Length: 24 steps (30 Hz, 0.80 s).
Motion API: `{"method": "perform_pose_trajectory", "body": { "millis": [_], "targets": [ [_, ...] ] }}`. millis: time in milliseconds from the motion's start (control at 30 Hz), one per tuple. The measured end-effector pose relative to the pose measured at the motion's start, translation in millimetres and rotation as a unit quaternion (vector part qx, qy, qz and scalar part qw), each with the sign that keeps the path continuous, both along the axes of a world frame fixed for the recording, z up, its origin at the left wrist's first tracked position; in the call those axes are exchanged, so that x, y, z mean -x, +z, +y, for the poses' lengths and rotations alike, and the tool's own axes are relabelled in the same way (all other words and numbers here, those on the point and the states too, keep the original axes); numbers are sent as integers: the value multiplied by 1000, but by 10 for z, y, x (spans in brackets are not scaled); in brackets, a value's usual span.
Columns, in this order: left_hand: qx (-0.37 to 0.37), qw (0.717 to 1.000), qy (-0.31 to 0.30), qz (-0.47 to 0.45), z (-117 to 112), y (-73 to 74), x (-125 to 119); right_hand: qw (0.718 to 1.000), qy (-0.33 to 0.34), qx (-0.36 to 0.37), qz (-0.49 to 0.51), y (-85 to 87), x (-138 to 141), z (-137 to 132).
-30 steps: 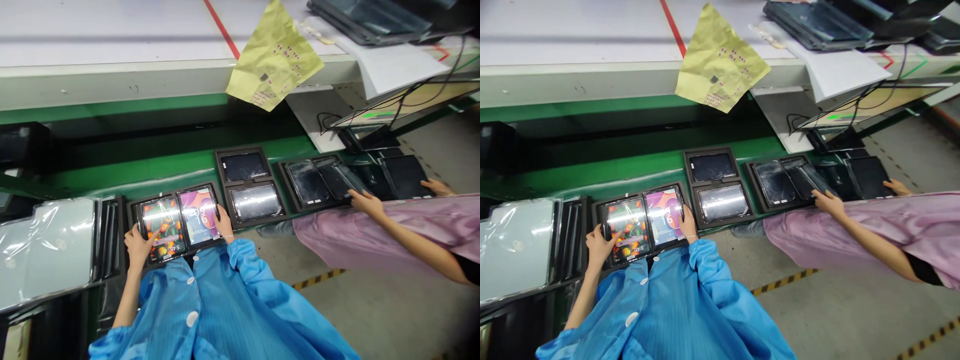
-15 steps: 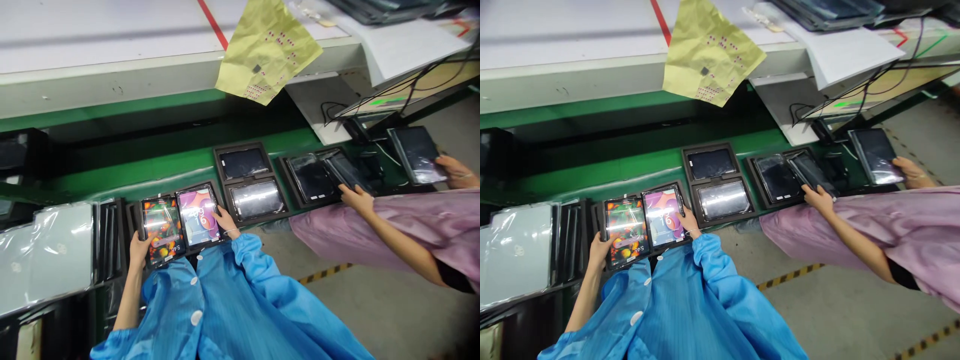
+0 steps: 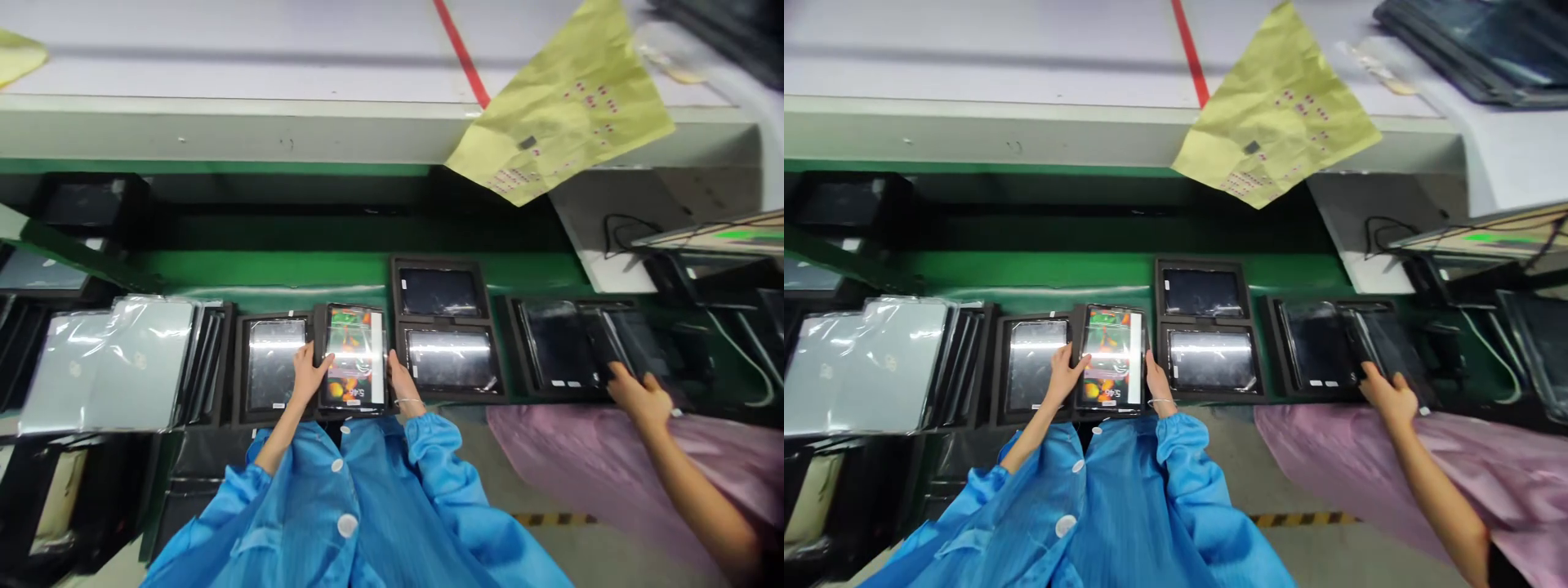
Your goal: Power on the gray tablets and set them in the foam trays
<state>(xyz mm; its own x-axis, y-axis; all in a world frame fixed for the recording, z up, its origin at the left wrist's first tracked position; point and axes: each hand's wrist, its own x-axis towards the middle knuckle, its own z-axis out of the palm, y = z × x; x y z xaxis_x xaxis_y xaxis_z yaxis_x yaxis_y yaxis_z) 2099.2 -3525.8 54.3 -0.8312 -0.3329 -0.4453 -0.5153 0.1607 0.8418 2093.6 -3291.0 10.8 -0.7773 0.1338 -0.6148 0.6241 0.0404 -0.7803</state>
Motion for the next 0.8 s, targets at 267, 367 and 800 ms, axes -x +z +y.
{"method": "perform_pose_trajectory", "body": {
  "millis": [267, 367, 800],
  "targets": [
    [95, 994, -28, -51, 244, -347, -288, 999, -38, -37, 2, 43, 12, -130],
    [101, 993, -37, -55, 306, -314, -327, 996, -63, -49, 28, 77, -44, -226],
    [38, 928, -353, 110, 1216, 122, 874, 936, -324, -43, 132, 322, -219, 507]
  ]
}}
